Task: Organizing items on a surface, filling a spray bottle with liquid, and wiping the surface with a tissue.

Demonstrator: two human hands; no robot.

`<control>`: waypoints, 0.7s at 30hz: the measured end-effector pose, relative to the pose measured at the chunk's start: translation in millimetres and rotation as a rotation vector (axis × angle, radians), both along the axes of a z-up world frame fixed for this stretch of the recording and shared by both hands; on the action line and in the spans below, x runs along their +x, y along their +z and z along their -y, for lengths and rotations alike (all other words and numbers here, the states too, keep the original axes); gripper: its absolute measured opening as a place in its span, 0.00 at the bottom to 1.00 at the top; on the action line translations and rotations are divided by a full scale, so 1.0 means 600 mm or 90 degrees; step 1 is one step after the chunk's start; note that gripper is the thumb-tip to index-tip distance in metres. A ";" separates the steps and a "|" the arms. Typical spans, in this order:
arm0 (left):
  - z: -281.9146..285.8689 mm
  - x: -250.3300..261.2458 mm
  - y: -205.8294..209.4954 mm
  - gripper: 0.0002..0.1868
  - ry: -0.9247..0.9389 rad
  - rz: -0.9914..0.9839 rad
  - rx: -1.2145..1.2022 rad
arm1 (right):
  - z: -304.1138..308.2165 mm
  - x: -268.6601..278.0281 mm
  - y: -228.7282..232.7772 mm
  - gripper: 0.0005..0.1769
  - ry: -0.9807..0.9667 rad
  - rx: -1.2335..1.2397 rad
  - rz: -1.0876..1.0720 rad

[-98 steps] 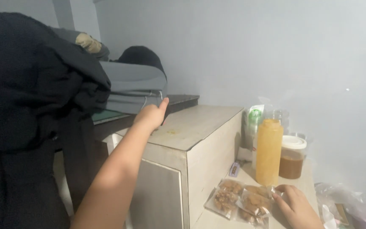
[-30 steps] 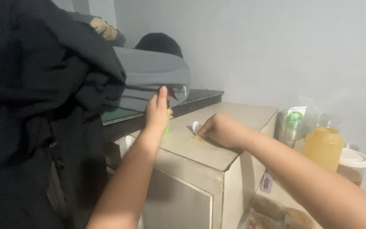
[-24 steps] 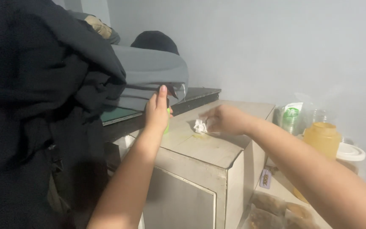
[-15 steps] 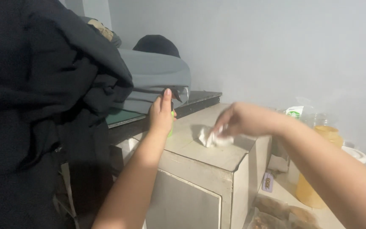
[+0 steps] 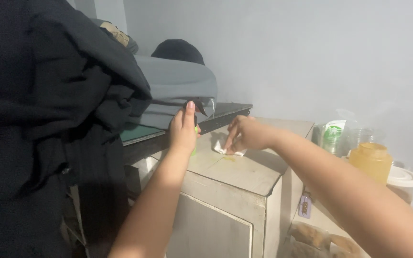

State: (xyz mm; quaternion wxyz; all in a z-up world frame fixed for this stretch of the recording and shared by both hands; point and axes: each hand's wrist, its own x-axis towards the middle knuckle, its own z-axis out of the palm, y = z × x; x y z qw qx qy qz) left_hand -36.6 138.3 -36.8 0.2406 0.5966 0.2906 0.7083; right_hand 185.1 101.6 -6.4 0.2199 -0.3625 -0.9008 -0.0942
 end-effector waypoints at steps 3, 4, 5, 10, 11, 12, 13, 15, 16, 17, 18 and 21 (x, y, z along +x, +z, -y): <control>-0.014 -0.010 -0.002 0.32 0.003 -0.001 -0.008 | 0.018 0.006 0.022 0.27 -0.011 -0.124 -0.021; -0.019 -0.011 -0.005 0.32 0.014 -0.016 -0.006 | 0.013 0.018 0.019 0.29 -0.007 -0.207 -0.095; -0.026 -0.011 -0.008 0.33 0.025 -0.030 -0.004 | 0.006 0.033 0.015 0.33 -0.003 -0.289 -0.170; 0.018 -0.010 0.000 0.33 0.000 -0.050 -0.009 | 0.083 0.048 0.020 0.43 -0.113 -0.194 -0.197; 0.029 -0.013 0.003 0.34 -0.013 -0.064 0.008 | 0.083 0.055 0.018 0.45 -0.085 -0.162 -0.167; 0.030 -0.011 0.003 0.34 -0.018 -0.065 0.007 | 0.090 0.058 0.016 0.45 -0.091 -0.163 -0.169; 0.032 -0.009 0.004 0.34 -0.062 -0.072 0.010 | 0.098 0.061 0.015 0.42 -0.087 -0.143 -0.155; 0.028 -0.011 0.006 0.34 -0.108 -0.080 0.015 | 0.102 0.067 0.013 0.42 -0.086 -0.120 -0.143; 0.022 -0.013 0.003 0.34 -0.136 -0.072 0.025 | 0.099 0.071 0.011 0.41 -0.035 -0.047 -0.177; 0.015 -0.015 0.001 0.34 -0.164 -0.063 0.034 | 0.097 0.075 0.008 0.41 0.018 0.027 -0.209; 0.016 -0.016 0.000 0.34 -0.169 -0.065 0.030 | 0.105 0.077 0.010 0.41 0.012 0.024 -0.211; 0.015 -0.016 -0.002 0.34 -0.198 -0.073 0.038 | 0.133 0.090 0.009 0.43 -0.033 -0.158 -0.355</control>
